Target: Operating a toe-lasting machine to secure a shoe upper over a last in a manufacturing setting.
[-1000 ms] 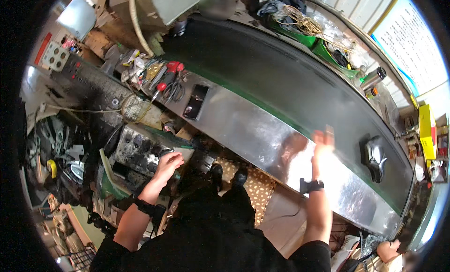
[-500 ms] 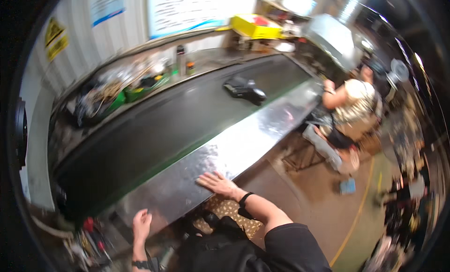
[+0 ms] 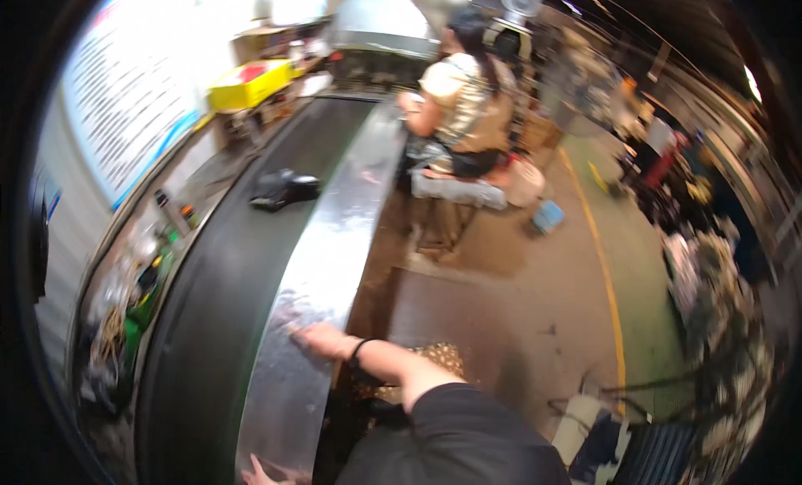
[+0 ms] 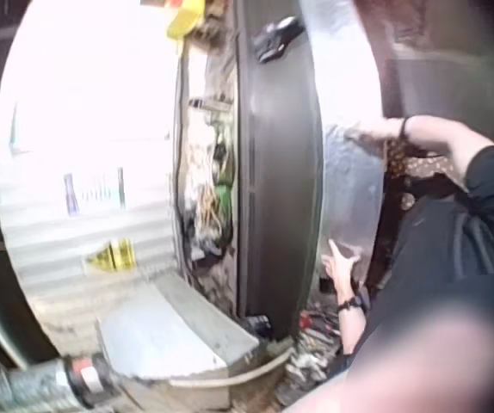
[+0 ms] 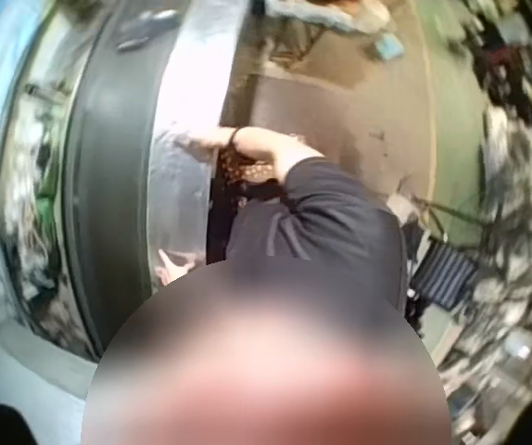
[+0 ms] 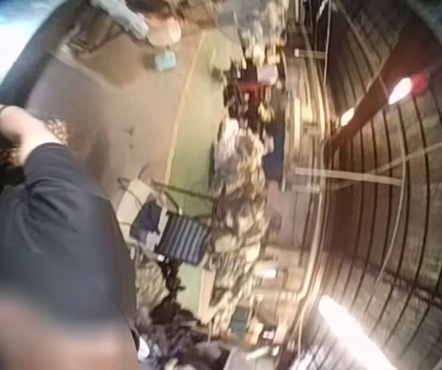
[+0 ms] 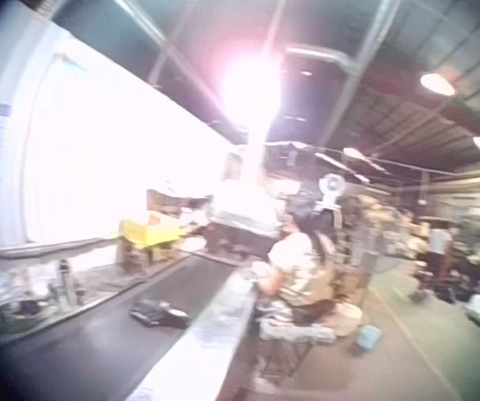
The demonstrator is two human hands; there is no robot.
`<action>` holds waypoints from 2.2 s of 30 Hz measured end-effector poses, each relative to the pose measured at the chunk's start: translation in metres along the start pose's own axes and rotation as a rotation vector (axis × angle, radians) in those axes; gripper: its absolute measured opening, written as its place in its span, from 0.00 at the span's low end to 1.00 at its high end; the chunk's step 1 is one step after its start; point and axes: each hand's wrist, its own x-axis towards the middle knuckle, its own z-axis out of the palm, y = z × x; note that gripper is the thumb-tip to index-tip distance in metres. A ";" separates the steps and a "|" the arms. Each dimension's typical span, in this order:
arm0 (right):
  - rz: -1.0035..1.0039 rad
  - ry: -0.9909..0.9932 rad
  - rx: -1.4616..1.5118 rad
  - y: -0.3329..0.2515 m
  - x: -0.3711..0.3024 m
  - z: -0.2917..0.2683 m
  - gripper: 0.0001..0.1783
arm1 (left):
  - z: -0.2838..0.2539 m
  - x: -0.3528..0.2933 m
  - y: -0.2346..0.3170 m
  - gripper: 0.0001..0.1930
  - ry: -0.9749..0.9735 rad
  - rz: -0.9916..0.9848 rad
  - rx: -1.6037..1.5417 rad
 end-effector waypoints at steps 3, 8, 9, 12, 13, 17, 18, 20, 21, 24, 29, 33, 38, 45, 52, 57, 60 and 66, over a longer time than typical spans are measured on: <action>-0.110 0.194 -0.098 -0.020 0.000 0.014 0.43 | 0.003 -0.002 -0.002 0.71 0.012 -0.014 0.006; -0.016 0.073 0.019 -0.012 -0.008 0.000 0.44 | 0.000 0.005 0.010 0.73 -0.004 0.026 0.020; -0.007 0.079 0.022 -0.016 -0.006 -0.002 0.44 | -0.001 0.003 0.009 0.73 -0.004 0.032 0.029; 0.015 -0.017 0.052 -0.028 0.003 -0.014 0.43 | 0.002 0.005 0.004 0.76 0.046 0.004 0.076; 0.029 -0.017 0.053 -0.026 0.001 -0.015 0.43 | 0.003 0.009 0.003 0.76 0.040 0.014 0.083; 0.049 0.018 0.080 -0.027 0.002 -0.021 0.41 | 0.008 0.018 -0.006 0.77 0.092 0.096 0.089; 0.054 0.002 0.074 -0.026 0.002 -0.019 0.40 | 0.007 0.019 -0.003 0.77 0.054 0.060 0.087; 0.042 0.046 0.056 -0.025 0.000 -0.016 0.39 | 0.006 0.021 0.000 0.77 0.007 0.024 0.086; 0.044 0.039 0.059 -0.023 0.000 -0.014 0.39 | 0.005 0.021 0.000 0.77 0.015 -0.014 0.117; 0.028 0.066 0.084 -0.023 0.003 -0.013 0.38 | 0.011 0.022 -0.002 0.77 0.045 -0.047 0.147; 0.020 0.003 0.055 -0.012 -0.001 -0.004 0.38 | 0.008 0.024 0.008 0.77 0.068 -0.026 0.158; 0.062 0.015 0.085 -0.022 0.001 -0.007 0.41 | 0.014 0.023 -0.006 0.78 0.063 -0.031 0.165; 0.066 0.122 0.035 -0.025 0.000 -0.013 0.47 | 0.019 0.023 -0.014 0.79 0.081 -0.021 0.144; 0.020 0.144 0.024 -0.019 0.003 0.010 0.48 | 0.008 0.014 -0.005 0.77 0.084 -0.020 0.101; -0.004 0.104 0.132 -0.009 -0.004 0.024 0.48 | 0.010 0.016 0.002 0.77 0.022 -0.073 0.122; 0.092 0.200 0.012 -0.025 -0.002 0.015 0.48 | 0.001 0.008 0.008 0.76 -0.006 -0.107 0.064; 0.070 0.260 -0.075 -0.023 -0.001 0.013 0.45 | 0.000 0.010 0.010 0.76 0.006 -0.089 0.083; -0.036 0.336 -0.089 0.002 -0.009 0.020 0.40 | 0.004 0.019 0.014 0.76 0.033 0.001 0.064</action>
